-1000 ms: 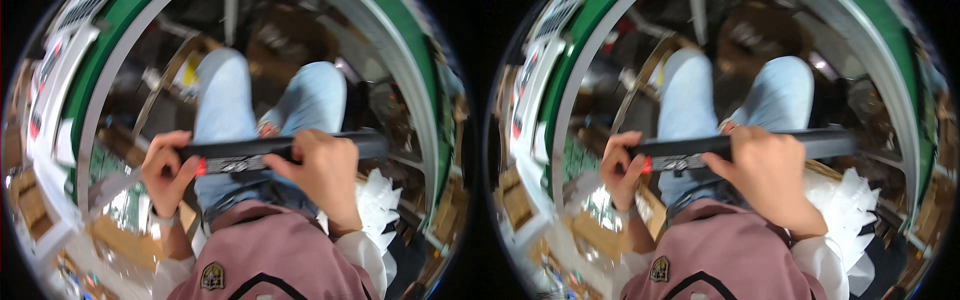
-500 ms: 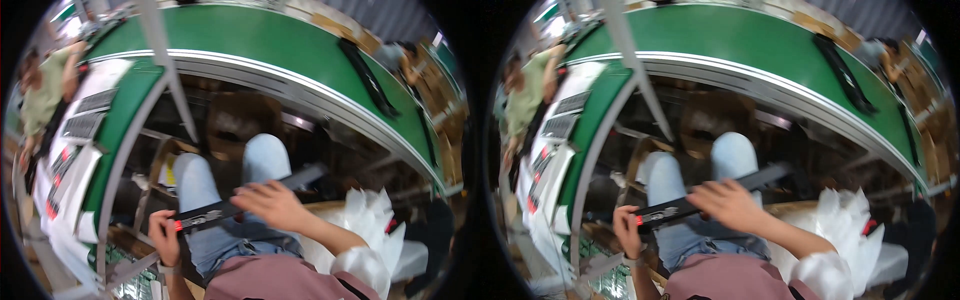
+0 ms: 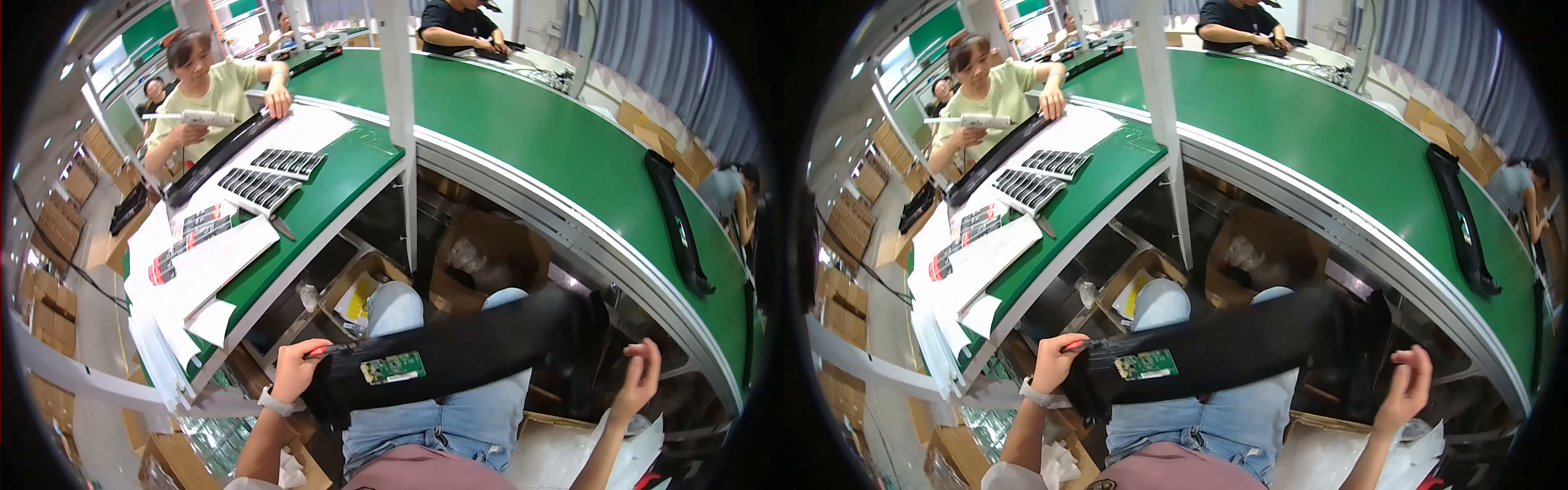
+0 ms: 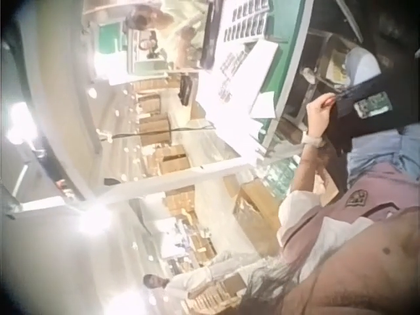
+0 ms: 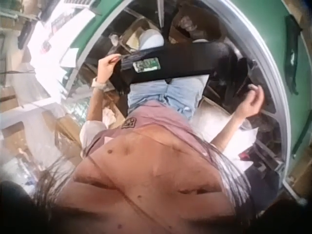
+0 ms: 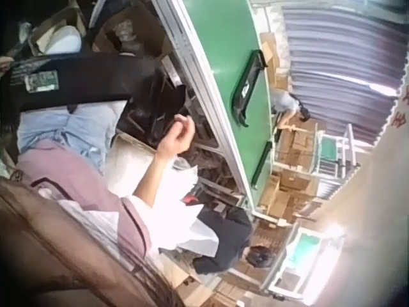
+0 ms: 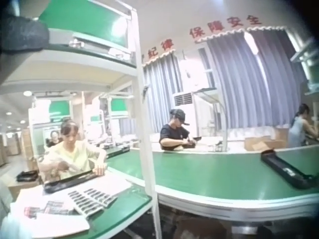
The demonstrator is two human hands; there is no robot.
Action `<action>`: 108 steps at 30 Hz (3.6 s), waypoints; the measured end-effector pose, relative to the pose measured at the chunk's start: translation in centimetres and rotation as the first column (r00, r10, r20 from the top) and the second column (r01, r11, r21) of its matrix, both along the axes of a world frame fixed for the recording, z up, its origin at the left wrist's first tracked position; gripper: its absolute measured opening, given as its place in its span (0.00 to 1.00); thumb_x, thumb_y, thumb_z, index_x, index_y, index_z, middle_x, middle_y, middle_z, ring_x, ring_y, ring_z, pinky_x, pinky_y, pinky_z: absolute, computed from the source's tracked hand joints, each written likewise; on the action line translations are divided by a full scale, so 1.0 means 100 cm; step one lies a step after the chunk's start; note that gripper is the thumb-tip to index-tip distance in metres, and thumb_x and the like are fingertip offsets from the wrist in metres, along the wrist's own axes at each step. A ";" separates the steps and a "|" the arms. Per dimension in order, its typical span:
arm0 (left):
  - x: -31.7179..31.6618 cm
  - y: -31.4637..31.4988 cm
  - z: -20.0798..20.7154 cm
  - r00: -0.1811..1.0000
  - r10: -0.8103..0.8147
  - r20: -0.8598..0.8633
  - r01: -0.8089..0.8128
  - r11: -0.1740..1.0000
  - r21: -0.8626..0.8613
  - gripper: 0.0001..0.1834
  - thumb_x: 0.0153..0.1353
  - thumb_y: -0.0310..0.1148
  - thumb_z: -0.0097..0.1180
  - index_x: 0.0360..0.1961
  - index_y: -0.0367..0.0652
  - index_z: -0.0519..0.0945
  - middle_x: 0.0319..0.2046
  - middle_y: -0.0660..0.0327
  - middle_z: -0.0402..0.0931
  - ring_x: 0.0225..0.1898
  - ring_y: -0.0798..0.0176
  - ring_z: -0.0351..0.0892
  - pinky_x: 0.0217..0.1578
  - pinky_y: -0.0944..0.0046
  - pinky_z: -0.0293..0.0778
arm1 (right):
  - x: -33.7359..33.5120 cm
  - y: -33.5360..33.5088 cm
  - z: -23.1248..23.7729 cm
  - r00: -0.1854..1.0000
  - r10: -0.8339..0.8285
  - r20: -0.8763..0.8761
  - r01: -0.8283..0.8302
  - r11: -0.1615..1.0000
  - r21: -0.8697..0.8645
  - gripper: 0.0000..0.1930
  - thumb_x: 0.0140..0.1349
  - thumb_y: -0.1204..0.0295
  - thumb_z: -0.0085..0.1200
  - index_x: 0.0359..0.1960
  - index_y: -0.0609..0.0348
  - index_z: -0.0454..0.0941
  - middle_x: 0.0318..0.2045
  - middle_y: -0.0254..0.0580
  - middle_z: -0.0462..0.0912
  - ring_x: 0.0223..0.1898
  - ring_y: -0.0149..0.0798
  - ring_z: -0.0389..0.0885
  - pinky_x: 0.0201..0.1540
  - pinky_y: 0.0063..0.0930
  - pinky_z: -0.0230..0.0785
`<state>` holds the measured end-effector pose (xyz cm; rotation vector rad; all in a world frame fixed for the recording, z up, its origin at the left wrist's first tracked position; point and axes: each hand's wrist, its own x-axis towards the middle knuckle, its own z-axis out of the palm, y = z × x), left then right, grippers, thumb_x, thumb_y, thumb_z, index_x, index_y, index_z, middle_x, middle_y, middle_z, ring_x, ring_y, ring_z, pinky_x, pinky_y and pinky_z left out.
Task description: Applying warning and informational stickers to black plastic components on a factory assembly line.
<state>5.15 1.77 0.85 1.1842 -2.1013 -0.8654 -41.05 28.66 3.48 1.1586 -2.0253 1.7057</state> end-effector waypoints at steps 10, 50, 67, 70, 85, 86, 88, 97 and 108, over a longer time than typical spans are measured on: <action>-0.195 -0.120 0.087 0.773 0.118 -0.624 0.416 0.648 0.638 0.09 0.66 0.29 0.51 0.43 0.38 0.79 0.36 0.61 0.80 0.36 0.62 0.80 0.38 0.57 0.77 | -0.011 -0.020 -0.001 0.969 0.103 0.225 -0.094 0.994 -0.050 0.10 0.65 0.78 0.50 0.48 0.63 0.75 0.28 0.34 0.75 0.28 0.25 0.73 0.32 0.19 0.71; -0.253 -0.004 -0.021 0.456 0.402 -0.794 0.590 0.532 0.607 0.26 0.45 0.28 0.55 0.50 0.40 0.73 0.34 0.61 0.75 0.32 0.65 0.77 0.34 0.67 0.76 | 0.122 -0.055 0.138 0.451 0.587 -0.673 -0.014 0.758 0.652 0.14 0.54 0.76 0.62 0.44 0.58 0.80 0.40 0.45 0.82 0.37 0.47 0.83 0.39 0.41 0.77; 0.009 0.010 -0.143 0.936 0.045 -0.348 0.176 0.798 0.577 0.30 0.53 0.32 0.50 0.59 0.34 0.72 0.50 0.54 0.75 0.44 0.64 0.75 0.48 0.66 0.71 | 0.253 -0.322 0.101 -0.020 0.888 -0.460 -0.741 0.296 0.603 0.23 0.49 0.79 0.62 0.50 0.61 0.75 0.41 0.45 0.79 0.41 0.46 0.80 0.42 0.37 0.74; 0.008 0.017 -0.123 0.994 0.109 -0.030 -0.097 0.958 0.270 0.19 0.56 0.38 0.59 0.46 0.38 0.78 0.43 0.51 0.78 0.44 0.49 0.79 0.46 0.57 0.75 | 0.323 -0.384 0.076 0.008 0.797 -0.604 -0.760 0.397 0.514 0.19 0.56 0.80 0.52 0.52 0.63 0.74 0.47 0.44 0.78 0.54 0.47 0.76 0.53 0.37 0.70; 0.027 0.044 -0.021 0.865 0.385 -0.322 -0.453 0.874 -0.175 0.04 0.55 0.23 0.59 0.32 0.36 0.80 0.30 0.55 0.79 0.32 0.52 0.80 0.35 0.61 0.76 | 0.360 -0.445 0.087 0.049 0.960 -0.277 -0.778 0.211 0.592 0.07 0.58 0.72 0.57 0.34 0.63 0.84 0.25 0.50 0.82 0.30 0.46 0.83 0.33 0.34 0.73; 0.026 0.042 -0.013 0.875 0.368 -0.314 -0.440 0.876 -0.199 0.04 0.55 0.23 0.59 0.32 0.36 0.80 0.30 0.55 0.79 0.32 0.52 0.80 0.35 0.61 0.76 | 0.355 -0.441 0.093 0.037 0.947 -0.320 -0.813 0.215 0.541 0.07 0.58 0.72 0.57 0.34 0.63 0.84 0.25 0.50 0.82 0.30 0.46 0.83 0.33 0.34 0.73; 0.020 0.036 0.001 0.816 0.378 -0.438 -0.476 0.868 -0.139 0.04 0.56 0.22 0.59 0.33 0.36 0.81 0.31 0.55 0.80 0.32 0.56 0.80 0.35 0.63 0.75 | 0.338 -0.424 0.102 0.178 0.983 -0.042 -0.954 0.183 0.239 0.08 0.60 0.71 0.58 0.35 0.64 0.83 0.23 0.50 0.81 0.26 0.42 0.82 0.31 0.30 0.71; -0.013 -0.001 0.046 0.302 0.168 -0.939 -0.100 0.984 0.144 0.32 0.62 0.41 0.58 0.62 0.36 0.64 0.56 0.56 0.71 0.54 0.60 0.74 0.54 0.59 0.70 | 0.264 -0.323 0.096 0.002 0.889 0.457 -1.000 0.009 -0.014 0.11 0.65 0.76 0.52 0.46 0.68 0.80 0.32 0.39 0.84 0.33 0.23 0.78 0.38 0.21 0.70; -0.004 0.018 0.110 0.947 0.310 -0.089 -0.317 0.841 -0.438 0.29 0.53 0.33 0.68 0.55 0.35 0.73 0.50 0.48 0.76 0.51 0.48 0.77 0.51 0.56 0.72 | 0.194 -0.292 0.110 -0.098 0.995 0.005 -0.786 -0.081 0.613 0.21 0.49 0.80 0.63 0.48 0.56 0.80 0.28 0.50 0.81 0.29 0.51 0.80 0.30 0.35 0.72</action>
